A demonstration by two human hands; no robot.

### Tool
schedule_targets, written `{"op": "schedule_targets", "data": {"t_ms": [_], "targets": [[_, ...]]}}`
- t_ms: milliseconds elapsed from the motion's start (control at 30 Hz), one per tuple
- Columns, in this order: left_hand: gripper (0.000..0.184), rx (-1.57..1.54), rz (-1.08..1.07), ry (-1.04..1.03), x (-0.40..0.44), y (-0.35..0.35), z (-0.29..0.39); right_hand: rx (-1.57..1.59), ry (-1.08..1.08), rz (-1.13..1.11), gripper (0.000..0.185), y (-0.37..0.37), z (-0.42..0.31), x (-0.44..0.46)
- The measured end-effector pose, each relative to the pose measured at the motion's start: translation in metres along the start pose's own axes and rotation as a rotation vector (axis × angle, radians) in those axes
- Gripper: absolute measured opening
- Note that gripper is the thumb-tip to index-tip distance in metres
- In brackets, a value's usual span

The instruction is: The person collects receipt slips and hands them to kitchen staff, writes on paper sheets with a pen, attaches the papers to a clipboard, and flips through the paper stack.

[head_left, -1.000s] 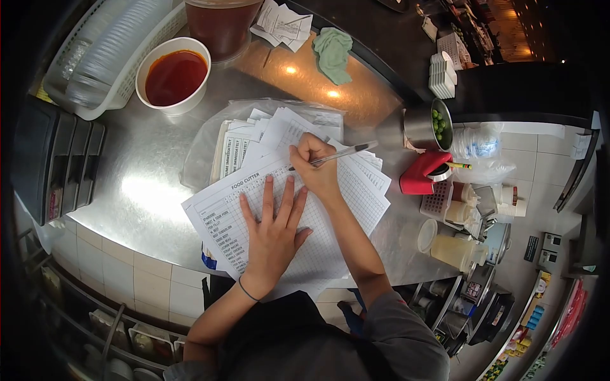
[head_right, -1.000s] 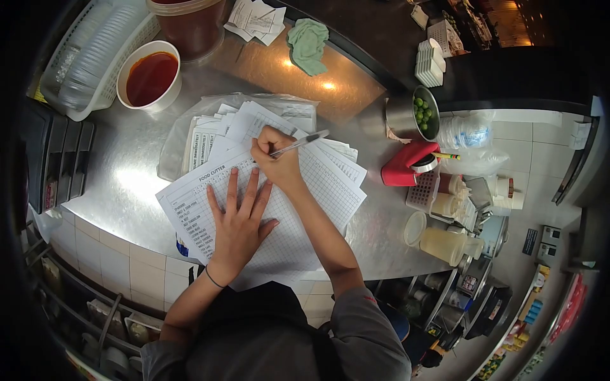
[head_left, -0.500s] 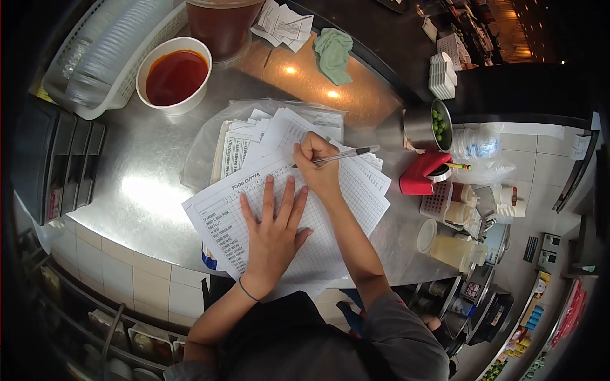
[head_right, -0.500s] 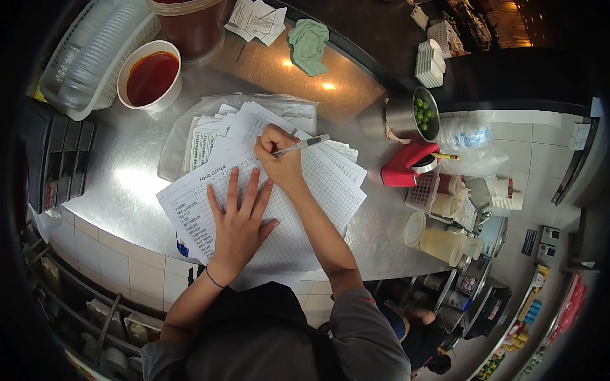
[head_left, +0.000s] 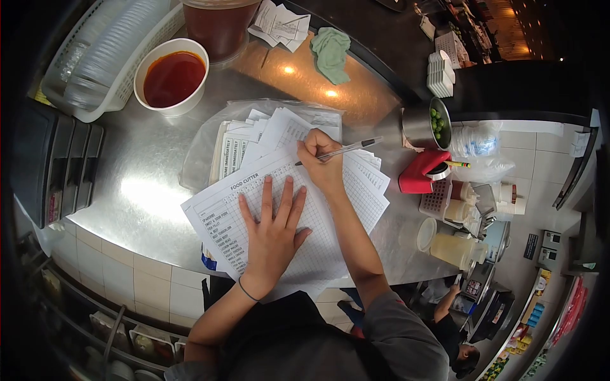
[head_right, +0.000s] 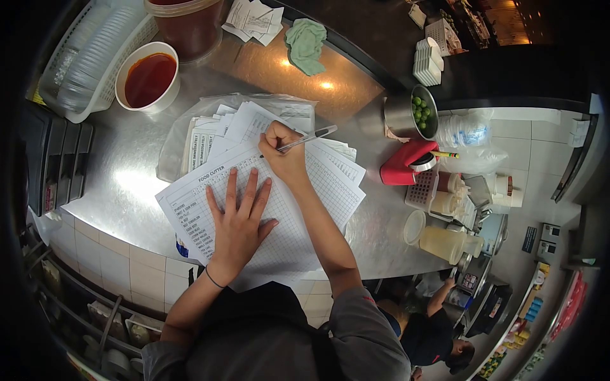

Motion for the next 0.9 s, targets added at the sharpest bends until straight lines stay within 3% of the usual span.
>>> {"op": "schedule_targets", "data": {"t_ms": [600,700,767,800,833,900], "targets": [[0.072,0.006,0.008,-0.01,-0.001,-0.001,0.001,-0.014,0.052,0.019,0.031,-0.001,-0.005,0.0],[0.072,-0.011,0.031,-0.049,-0.003,0.006,0.005,0.664,-0.076,0.071,0.031,0.027,0.03,0.005],[0.073,-0.078,0.086,-0.054,-0.016,0.037,0.003,1.152,-0.351,0.224,0.02,0.058,0.04,-0.012],[0.074,-0.107,0.11,-0.062,-0.027,0.053,0.003,1.123,-0.281,0.367,0.014,0.087,0.034,-0.023],[0.075,-0.099,0.123,-0.06,-0.045,0.069,-0.003,1.231,-0.212,0.228,0.02,0.105,0.034,-0.038],[0.071,-0.456,0.293,0.087,-0.089,0.089,-0.035,1.325,-0.158,0.292,0.025,0.14,0.006,-0.08]]}}
Point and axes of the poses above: each hand's wrist, its own x-axis towards the middle knuckle, its own y-axis out of the back of the hand, z = x × y, the point moved 10 cm from there along x, towards the middle knuckle, and after that the axes turned 1 degree about z, right-handed, at the moved point
